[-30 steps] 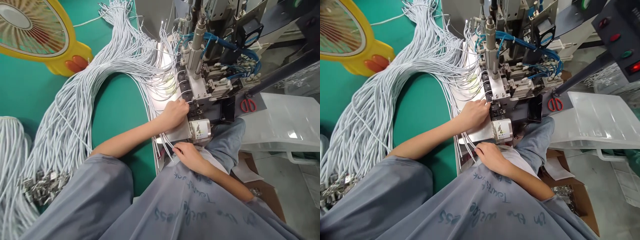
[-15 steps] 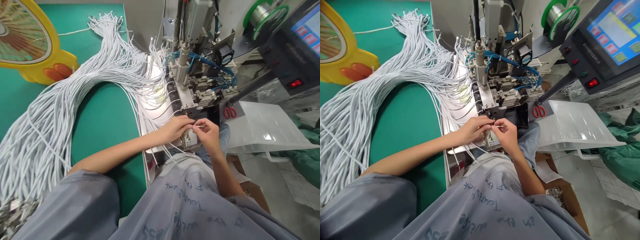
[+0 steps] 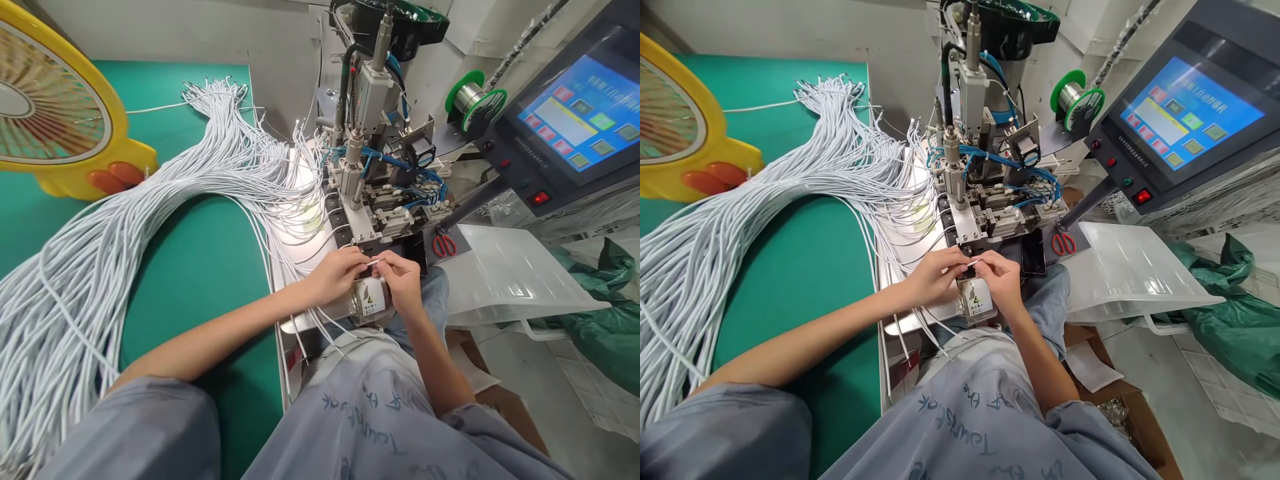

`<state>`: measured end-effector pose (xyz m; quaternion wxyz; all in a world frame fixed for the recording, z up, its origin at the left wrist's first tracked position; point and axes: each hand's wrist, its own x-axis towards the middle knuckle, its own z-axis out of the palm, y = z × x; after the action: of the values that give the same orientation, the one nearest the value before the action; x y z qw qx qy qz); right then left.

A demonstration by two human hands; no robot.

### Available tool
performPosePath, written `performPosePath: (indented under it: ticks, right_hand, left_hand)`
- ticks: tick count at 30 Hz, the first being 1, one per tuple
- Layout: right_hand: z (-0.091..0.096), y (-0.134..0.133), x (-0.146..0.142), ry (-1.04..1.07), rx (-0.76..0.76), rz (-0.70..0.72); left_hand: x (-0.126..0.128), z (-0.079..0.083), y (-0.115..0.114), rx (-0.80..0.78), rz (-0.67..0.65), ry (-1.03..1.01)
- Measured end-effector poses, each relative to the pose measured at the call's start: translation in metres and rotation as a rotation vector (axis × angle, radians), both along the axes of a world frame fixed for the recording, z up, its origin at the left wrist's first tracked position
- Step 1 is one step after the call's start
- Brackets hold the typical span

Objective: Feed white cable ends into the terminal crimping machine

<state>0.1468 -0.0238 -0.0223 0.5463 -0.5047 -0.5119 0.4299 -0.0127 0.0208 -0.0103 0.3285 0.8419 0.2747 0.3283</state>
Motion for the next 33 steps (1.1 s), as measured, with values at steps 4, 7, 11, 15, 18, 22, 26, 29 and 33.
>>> performPosePath:
  ticks: [4, 7, 11, 15, 18, 22, 26, 29, 33]
  right_hand:
    - [0.009, 0.0, 0.007, -0.283, 0.102, -0.049]
    - [0.016, 0.002, 0.016, -0.394, 0.075, 0.053]
    - [0.017, 0.005, 0.016, -0.392, 0.101, 0.053]
    - [0.006, 0.004, 0.001, -0.268, 0.122, -0.099]
    - [0.002, 0.003, -0.004, -0.108, 0.063, -0.1]
    - [0.005, 0.007, 0.005, 0.071, -0.097, 0.07]
    - [0.012, 0.016, 0.019, 0.013, -0.168, 0.2]
    - [0.017, 0.019, 0.025, -0.182, -0.17, 0.222]
    - [0.017, 0.018, 0.022, -0.313, -0.135, 0.18]
  left_hand:
    - [0.0, -0.001, -0.001, 0.057, -0.012, -0.01]
    - [0.0, -0.004, -0.001, 0.114, -0.014, -0.015]
    - [0.001, -0.007, -0.002, 0.093, 0.036, -0.019]
    - [0.003, -0.003, -0.005, -0.02, 0.078, -0.048]
    - [0.003, 0.001, -0.006, -0.197, 0.065, -0.115]
    - [0.0, 0.002, -0.003, -0.181, -0.022, -0.097]
    - [-0.005, -0.002, 0.006, 0.262, -0.074, 0.102]
    - [-0.007, -0.002, 0.011, 0.517, -0.081, 0.277]
    - [-0.006, -0.005, 0.009, 0.53, -0.062, 0.301]
